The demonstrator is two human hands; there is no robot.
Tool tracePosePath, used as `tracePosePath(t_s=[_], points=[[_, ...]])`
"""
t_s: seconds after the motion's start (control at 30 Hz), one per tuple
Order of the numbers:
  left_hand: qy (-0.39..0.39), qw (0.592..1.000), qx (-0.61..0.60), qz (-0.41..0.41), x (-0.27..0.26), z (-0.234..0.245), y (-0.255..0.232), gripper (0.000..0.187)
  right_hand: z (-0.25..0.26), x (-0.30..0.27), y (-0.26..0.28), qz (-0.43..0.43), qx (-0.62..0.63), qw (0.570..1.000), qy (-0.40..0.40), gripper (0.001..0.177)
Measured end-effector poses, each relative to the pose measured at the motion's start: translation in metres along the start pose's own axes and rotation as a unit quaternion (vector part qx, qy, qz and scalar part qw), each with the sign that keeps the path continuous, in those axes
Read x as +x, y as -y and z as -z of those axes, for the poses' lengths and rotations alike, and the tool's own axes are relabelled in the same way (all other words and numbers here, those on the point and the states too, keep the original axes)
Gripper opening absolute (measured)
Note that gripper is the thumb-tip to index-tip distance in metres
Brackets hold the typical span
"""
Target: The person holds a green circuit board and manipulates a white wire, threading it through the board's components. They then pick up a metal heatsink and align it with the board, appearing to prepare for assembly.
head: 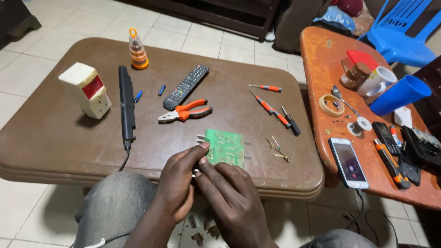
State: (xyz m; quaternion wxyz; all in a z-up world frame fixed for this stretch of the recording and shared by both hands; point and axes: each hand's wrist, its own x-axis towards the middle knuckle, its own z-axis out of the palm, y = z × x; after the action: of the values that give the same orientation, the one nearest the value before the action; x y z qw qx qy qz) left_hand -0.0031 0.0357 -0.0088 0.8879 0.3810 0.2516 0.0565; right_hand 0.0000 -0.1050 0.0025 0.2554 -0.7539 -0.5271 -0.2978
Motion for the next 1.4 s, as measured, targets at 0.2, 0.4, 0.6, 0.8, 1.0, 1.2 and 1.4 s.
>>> tracePosePath(t_s=[0.2,0.4,0.6,0.8,1.0,1.2,1.4], points=[[-0.021,1.000,0.005,0.001,0.005,0.005,0.007,0.032,0.010,0.005,-0.002,0.002,0.072,0.997,0.034,0.026],[-0.078,0.996,-0.013,0.038,-0.009,-0.016,-0.014,0.020,0.051,-0.036,-0.129,-0.424,-0.034,0.900,-0.095,0.016],[-0.108,0.991,0.013,0.080,-0.017,-0.029,-0.022,0.030,0.073,-0.090,-0.283,-0.549,-0.130,0.824,-0.056,0.013],[-0.149,0.978,0.013,0.145,-0.006,-0.025,-0.011,0.027,0.064,-0.142,-0.394,-0.538,-0.182,0.822,0.034,0.022],[-0.161,0.971,0.041,0.172,0.002,-0.027,-0.011,0.040,0.053,-0.128,-0.412,-0.591,-0.199,0.775,0.101,0.018],[-0.127,0.981,0.007,0.149,-0.011,-0.043,-0.018,0.060,0.056,-0.109,-0.400,-0.592,-0.210,0.761,0.165,0.030],[-0.057,0.992,0.032,0.111,-0.014,-0.038,-0.013,0.062,0.062,-0.078,-0.364,-0.621,-0.152,0.748,0.177,0.026]])
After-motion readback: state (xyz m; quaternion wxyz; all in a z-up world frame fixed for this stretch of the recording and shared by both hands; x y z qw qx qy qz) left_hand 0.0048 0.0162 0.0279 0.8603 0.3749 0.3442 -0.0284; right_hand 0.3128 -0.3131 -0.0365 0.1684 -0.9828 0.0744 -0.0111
